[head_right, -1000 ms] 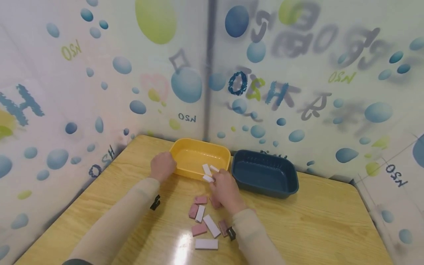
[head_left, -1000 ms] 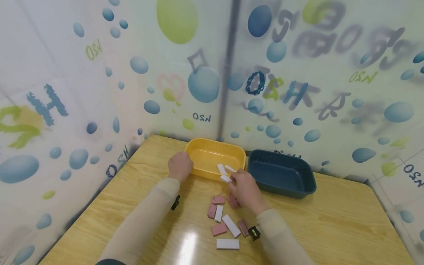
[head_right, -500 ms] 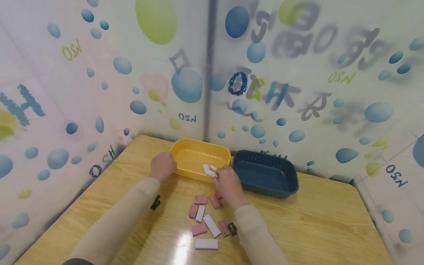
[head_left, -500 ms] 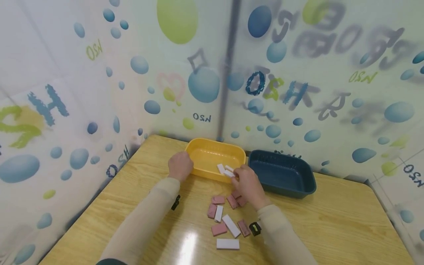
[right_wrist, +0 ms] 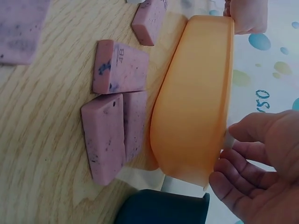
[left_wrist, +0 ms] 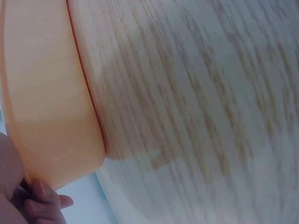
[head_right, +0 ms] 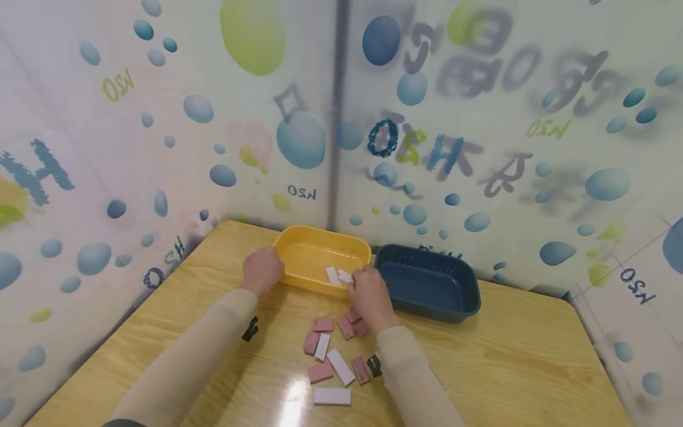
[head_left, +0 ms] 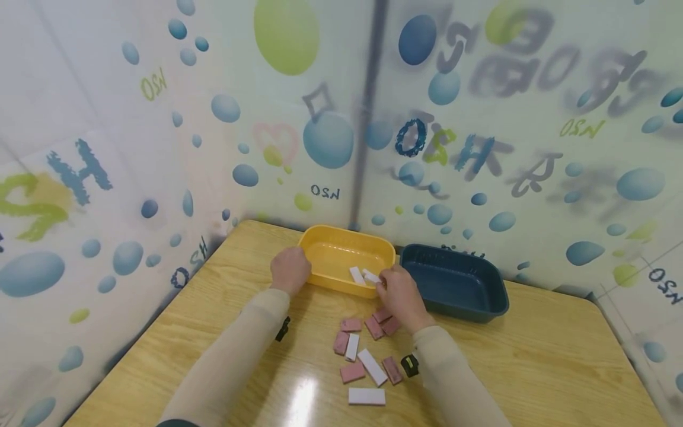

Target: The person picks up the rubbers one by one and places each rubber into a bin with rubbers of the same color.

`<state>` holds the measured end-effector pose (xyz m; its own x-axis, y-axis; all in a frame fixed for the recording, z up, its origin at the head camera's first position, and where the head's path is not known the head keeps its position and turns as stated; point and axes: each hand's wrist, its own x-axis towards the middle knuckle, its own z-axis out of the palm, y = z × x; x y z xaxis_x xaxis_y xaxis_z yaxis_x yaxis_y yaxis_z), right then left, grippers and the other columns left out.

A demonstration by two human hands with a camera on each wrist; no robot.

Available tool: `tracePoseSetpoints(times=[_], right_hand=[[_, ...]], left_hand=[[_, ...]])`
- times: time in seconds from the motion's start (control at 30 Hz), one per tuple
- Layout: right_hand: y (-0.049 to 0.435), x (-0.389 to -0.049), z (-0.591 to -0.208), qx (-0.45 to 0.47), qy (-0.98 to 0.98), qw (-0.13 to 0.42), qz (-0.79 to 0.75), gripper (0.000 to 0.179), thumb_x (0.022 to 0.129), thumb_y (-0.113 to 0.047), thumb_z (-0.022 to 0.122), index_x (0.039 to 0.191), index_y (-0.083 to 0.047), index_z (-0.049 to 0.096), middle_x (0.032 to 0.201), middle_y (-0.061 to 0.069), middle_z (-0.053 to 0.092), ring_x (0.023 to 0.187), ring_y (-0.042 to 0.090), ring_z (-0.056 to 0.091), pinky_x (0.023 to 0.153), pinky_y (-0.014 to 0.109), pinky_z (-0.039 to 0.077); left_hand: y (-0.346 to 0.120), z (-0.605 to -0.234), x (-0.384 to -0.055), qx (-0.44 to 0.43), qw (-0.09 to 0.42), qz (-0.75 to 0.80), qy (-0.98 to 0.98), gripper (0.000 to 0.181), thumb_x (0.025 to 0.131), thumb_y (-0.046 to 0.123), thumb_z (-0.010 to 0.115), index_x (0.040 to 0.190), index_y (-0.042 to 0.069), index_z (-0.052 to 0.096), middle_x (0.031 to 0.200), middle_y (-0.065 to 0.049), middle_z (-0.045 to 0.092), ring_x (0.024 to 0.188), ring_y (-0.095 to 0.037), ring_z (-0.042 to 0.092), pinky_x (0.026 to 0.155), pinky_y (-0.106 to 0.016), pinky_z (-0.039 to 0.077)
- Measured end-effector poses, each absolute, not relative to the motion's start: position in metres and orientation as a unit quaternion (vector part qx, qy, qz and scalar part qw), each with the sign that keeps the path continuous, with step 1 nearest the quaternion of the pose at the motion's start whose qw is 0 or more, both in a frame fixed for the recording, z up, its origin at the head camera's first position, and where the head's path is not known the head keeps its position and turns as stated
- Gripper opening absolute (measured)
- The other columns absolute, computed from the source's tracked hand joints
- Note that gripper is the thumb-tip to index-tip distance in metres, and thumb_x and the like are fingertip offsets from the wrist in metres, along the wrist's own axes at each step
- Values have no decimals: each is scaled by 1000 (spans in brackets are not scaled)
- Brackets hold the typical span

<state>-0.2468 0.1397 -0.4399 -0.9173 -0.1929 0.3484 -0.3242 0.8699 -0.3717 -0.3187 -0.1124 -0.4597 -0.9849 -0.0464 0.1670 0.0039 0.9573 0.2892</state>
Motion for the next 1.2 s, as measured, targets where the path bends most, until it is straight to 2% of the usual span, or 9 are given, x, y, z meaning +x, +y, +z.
tracePoseSetpoints(times=[0.2, 0.47, 0.83, 1.1, 1.2], right_hand=[[140, -249, -443, 129, -955, 151, 222, 4, 87, -2, 71, 88, 3, 71, 82, 11, 59, 75, 25, 55, 71, 43, 52], [140, -250, -444, 117, -956, 146, 226, 11, 90, -6, 76, 94, 3, 72, 85, 12, 60, 76, 25, 55, 73, 43, 53], [140, -238, -441, 104, -959, 126, 233, 7, 89, -5, 72, 93, 1, 71, 88, 11, 61, 78, 25, 58, 77, 43, 56], [143, -228, -444, 127, -955, 139, 230, 3, 87, -5, 73, 88, -1, 72, 82, 5, 57, 73, 20, 54, 71, 39, 54], [144, -223, -443, 138, -955, 129, 229, 3, 87, -4, 72, 84, -2, 70, 80, 4, 55, 71, 19, 51, 68, 37, 51]], left_hand=[[-113, -461, -319, 9, 86, -154, -984, 32, 93, 7, 58, 61, 7, 57, 60, -8, 55, 52, -19, 51, 44, -33, 43], [-113, -459, -318, 10, 83, -158, -984, 28, 93, 7, 58, 64, 5, 60, 63, -9, 57, 55, -20, 54, 47, -35, 46], [-113, -460, -319, 11, 80, -154, -985, 30, 94, 8, 58, 65, 6, 60, 64, -8, 58, 56, -20, 56, 48, -35, 48], [-113, -461, -318, 7, 86, -152, -985, 31, 94, 8, 58, 63, 6, 59, 63, -8, 57, 55, -19, 54, 46, -35, 47], [-113, -460, -317, 7, 85, -152, -985, 32, 94, 7, 58, 63, 6, 59, 63, -8, 57, 55, -19, 54, 46, -34, 47]])
